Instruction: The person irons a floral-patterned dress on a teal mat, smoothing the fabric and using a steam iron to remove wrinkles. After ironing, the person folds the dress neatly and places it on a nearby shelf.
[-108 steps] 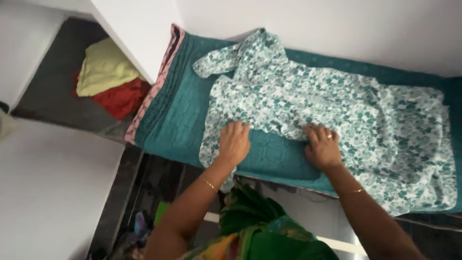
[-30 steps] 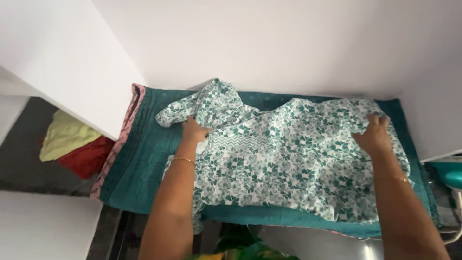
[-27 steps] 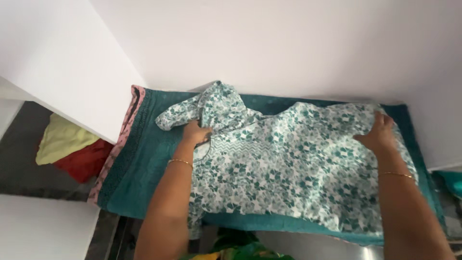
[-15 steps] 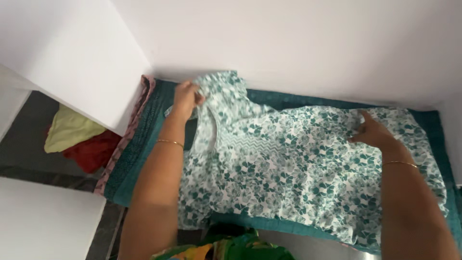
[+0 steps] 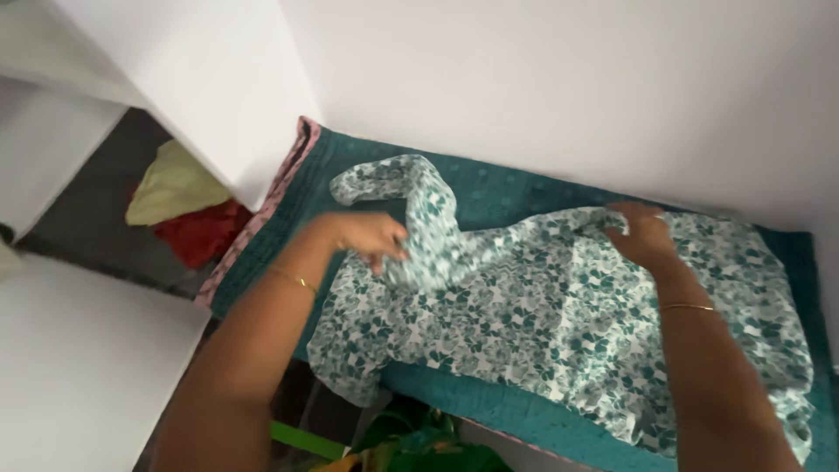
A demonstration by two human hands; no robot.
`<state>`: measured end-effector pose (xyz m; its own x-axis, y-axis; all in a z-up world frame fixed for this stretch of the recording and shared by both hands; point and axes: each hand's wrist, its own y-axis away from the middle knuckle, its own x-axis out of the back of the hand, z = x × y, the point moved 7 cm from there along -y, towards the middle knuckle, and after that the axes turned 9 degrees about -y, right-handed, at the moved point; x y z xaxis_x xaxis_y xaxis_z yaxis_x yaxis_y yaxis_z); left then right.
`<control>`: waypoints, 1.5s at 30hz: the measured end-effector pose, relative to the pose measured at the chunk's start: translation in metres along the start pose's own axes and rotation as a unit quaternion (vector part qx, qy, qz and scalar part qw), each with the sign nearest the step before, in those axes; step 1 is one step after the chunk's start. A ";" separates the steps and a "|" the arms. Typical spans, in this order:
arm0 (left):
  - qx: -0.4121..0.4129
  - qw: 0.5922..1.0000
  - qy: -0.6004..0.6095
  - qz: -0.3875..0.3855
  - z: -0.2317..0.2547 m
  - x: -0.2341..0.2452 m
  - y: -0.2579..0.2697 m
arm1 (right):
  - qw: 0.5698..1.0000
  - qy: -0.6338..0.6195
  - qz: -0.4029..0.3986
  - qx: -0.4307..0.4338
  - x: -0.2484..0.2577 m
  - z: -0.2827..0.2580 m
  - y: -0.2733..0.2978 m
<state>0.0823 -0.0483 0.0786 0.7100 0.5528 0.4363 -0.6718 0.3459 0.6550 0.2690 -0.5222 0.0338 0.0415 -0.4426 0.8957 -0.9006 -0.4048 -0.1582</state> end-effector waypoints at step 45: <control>-0.436 0.755 0.234 0.431 0.127 0.081 0.212 | 0.961 0.102 -0.258 0.020 0.044 -0.114 0.109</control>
<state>0.0239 -0.0270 0.3313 -0.0856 0.9938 0.0703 -0.8700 -0.0402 -0.4915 0.1237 -0.4947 0.1038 0.3889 -0.0107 0.9212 -0.7658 -0.5597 0.3168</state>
